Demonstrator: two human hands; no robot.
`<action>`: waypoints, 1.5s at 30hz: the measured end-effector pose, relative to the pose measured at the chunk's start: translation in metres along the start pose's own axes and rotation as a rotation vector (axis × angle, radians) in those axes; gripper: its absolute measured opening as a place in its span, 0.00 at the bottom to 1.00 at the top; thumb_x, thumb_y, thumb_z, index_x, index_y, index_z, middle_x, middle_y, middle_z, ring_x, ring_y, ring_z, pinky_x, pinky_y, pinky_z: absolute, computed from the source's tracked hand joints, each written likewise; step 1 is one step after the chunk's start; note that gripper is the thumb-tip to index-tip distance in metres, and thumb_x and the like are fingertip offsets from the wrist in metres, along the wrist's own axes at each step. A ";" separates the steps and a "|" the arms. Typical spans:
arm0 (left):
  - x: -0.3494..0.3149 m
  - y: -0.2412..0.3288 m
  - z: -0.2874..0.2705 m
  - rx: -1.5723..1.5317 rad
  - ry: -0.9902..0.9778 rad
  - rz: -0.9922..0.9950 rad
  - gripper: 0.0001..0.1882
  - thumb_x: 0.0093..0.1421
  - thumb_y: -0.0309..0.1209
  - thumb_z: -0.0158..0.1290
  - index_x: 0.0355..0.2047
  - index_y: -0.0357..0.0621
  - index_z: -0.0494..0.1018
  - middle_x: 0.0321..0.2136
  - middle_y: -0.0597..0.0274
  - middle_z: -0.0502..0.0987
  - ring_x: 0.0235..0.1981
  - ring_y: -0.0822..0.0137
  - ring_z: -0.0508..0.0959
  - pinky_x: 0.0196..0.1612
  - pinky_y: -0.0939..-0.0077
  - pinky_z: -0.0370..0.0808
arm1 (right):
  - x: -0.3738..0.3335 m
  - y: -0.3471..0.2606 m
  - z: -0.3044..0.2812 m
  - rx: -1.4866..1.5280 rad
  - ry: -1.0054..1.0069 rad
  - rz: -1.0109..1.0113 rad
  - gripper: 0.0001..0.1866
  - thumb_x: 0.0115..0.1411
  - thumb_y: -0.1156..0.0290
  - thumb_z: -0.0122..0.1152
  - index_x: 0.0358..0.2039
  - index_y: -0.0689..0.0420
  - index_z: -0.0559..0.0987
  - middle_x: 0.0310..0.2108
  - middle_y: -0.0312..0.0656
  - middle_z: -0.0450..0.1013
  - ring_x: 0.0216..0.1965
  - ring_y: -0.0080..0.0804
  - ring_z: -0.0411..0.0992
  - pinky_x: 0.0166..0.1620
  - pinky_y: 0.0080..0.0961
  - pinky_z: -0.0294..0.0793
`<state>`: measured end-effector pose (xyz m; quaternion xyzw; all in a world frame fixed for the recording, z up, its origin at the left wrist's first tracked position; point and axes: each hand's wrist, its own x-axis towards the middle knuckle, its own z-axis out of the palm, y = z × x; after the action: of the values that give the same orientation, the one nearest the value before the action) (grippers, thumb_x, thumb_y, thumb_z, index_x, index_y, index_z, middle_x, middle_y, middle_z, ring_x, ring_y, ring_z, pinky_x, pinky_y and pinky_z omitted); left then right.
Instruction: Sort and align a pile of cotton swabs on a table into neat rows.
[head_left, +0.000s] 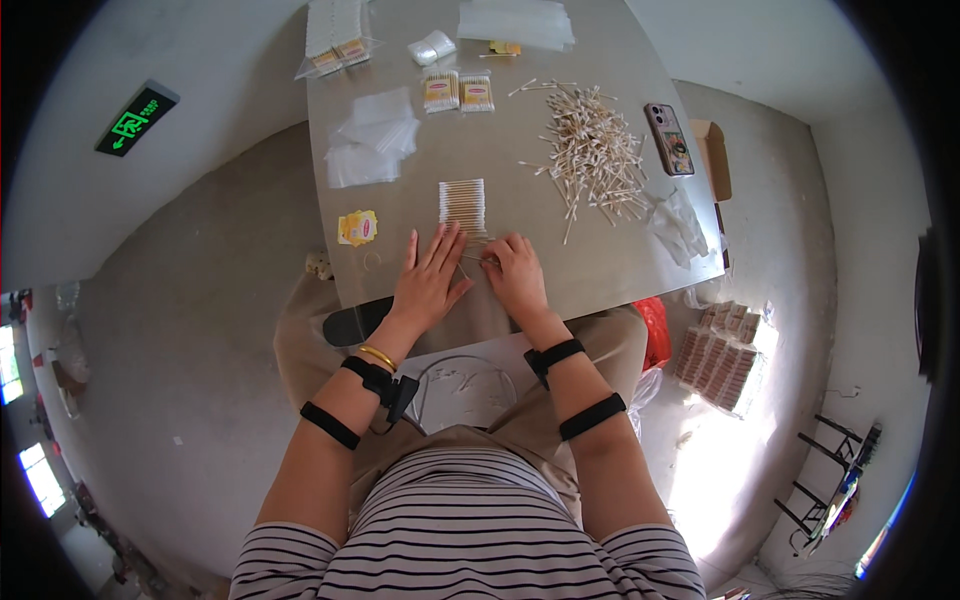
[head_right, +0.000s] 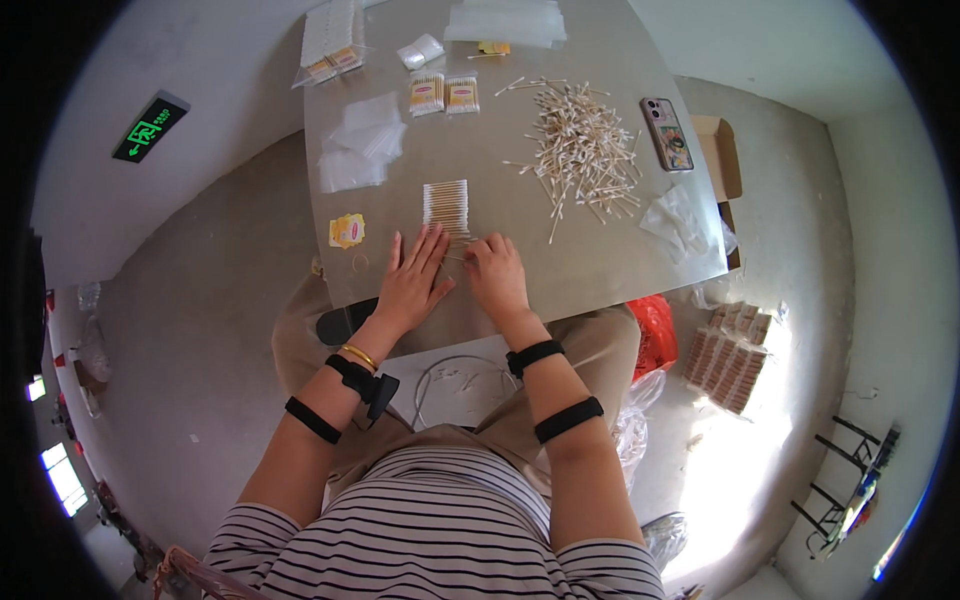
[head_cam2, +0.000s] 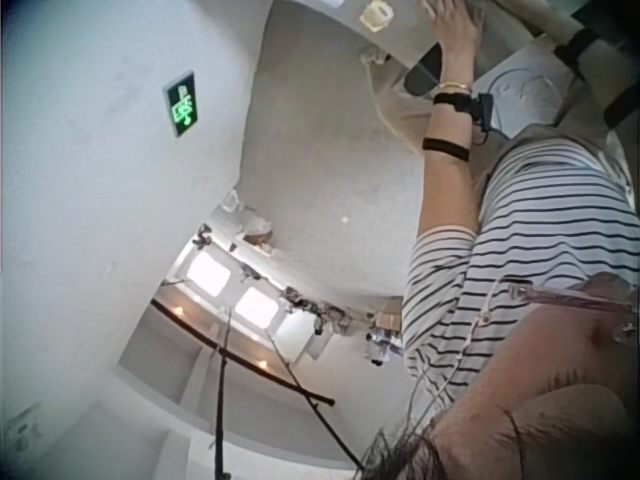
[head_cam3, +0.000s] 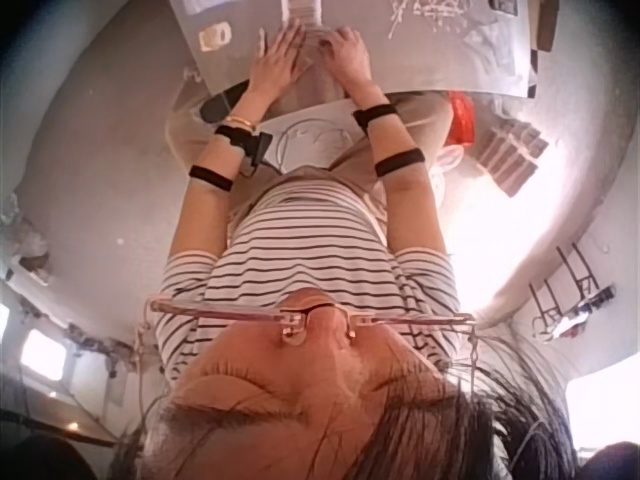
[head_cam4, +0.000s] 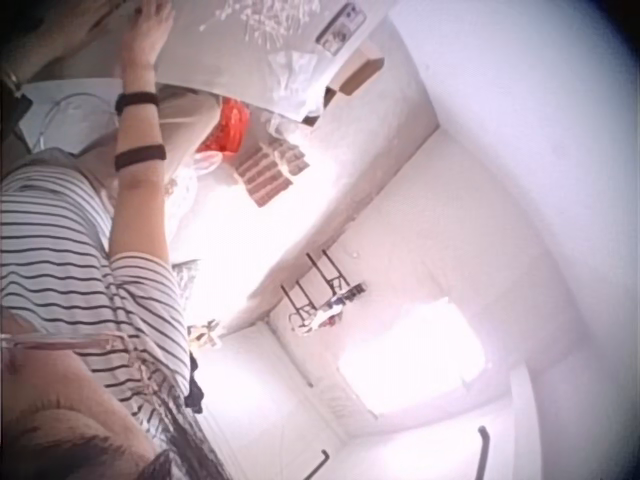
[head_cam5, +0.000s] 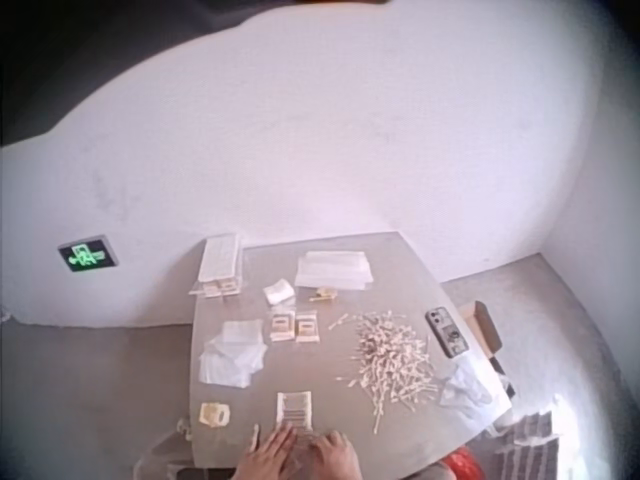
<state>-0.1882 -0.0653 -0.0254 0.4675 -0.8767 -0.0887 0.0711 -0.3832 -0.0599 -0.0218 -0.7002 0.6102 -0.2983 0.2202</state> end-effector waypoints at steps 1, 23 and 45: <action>-0.002 0.000 0.000 -0.033 -0.019 0.005 0.40 0.69 0.53 0.45 0.74 0.45 0.51 0.75 0.57 0.50 0.76 0.58 0.48 0.75 0.43 0.39 | 0.000 0.002 -0.001 0.004 0.004 0.000 0.10 0.52 0.75 0.69 0.34 0.54 0.77 0.36 0.42 0.71 0.42 0.46 0.71 0.46 0.41 0.74; -0.004 0.007 -0.001 -0.055 0.037 -0.041 0.39 0.68 0.50 0.48 0.73 0.44 0.54 0.74 0.57 0.53 0.76 0.59 0.50 0.74 0.40 0.41 | 0.023 0.010 -0.009 0.047 -0.015 0.037 0.07 0.54 0.75 0.67 0.33 0.54 0.79 0.35 0.43 0.71 0.42 0.47 0.71 0.46 0.42 0.74; -0.012 0.003 0.000 -0.081 0.005 0.010 0.38 0.69 0.50 0.47 0.73 0.45 0.52 0.75 0.57 0.51 0.76 0.59 0.49 0.74 0.40 0.39 | 0.032 0.014 -0.011 -0.009 -0.115 -0.040 0.04 0.54 0.74 0.66 0.30 0.55 0.79 0.34 0.41 0.73 0.41 0.45 0.73 0.46 0.41 0.74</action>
<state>-0.1837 -0.0538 -0.0254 0.4601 -0.8745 -0.1227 0.0925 -0.3984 -0.0933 -0.0185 -0.7291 0.5838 -0.2594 0.2456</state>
